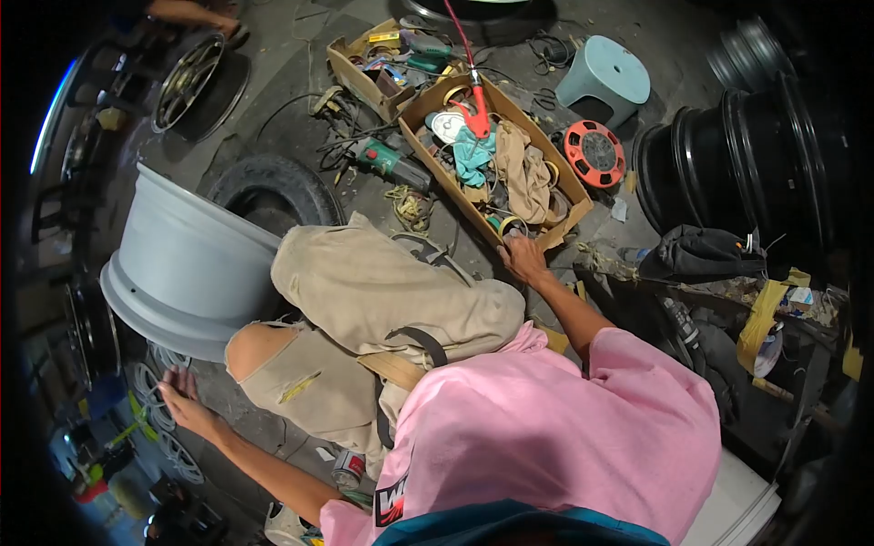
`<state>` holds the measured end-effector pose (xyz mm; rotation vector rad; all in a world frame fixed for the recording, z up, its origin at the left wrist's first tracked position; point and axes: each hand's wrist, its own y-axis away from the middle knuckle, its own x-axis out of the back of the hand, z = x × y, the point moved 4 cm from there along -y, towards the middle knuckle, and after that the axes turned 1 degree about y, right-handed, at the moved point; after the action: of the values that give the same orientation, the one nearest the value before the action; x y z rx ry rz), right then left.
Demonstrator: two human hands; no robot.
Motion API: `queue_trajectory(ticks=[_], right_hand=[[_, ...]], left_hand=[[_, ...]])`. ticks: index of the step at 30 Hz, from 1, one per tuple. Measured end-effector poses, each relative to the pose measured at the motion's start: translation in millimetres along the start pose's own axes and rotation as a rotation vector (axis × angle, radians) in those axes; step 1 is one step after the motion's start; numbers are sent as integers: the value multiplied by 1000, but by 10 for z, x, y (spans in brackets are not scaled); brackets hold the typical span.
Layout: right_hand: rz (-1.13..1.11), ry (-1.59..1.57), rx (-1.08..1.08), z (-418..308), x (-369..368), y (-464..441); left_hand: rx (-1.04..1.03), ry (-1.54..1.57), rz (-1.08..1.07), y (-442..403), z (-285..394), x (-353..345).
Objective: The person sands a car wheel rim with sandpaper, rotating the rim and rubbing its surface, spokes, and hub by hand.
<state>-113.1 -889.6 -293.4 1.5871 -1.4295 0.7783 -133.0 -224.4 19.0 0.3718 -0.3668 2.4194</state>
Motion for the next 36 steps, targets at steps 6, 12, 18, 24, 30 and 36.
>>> queue_trajectory(ticks=[6, 12, 18, 24, 30, 36], right_hand=[[-107, -149, 23, 91, 243, -78], [254, -238, -251, 528, 789, -194], [360, -170, -292, 789, 1043, -136], [306, -122, -236, 769, 850, -91], [299, -190, -300, 873, 846, -160], [274, -183, -316, 939, 808, -193]], left_hand=[[223, 223, -139, -369, -68, -404], [387, 274, -193, -183, 290, -885], [487, 481, -296, -357, 129, -861], [440, 441, -287, -271, 220, -959], [404, 422, -222, -210, 254, -1028], [280, 155, -26, -223, 197, -970]])
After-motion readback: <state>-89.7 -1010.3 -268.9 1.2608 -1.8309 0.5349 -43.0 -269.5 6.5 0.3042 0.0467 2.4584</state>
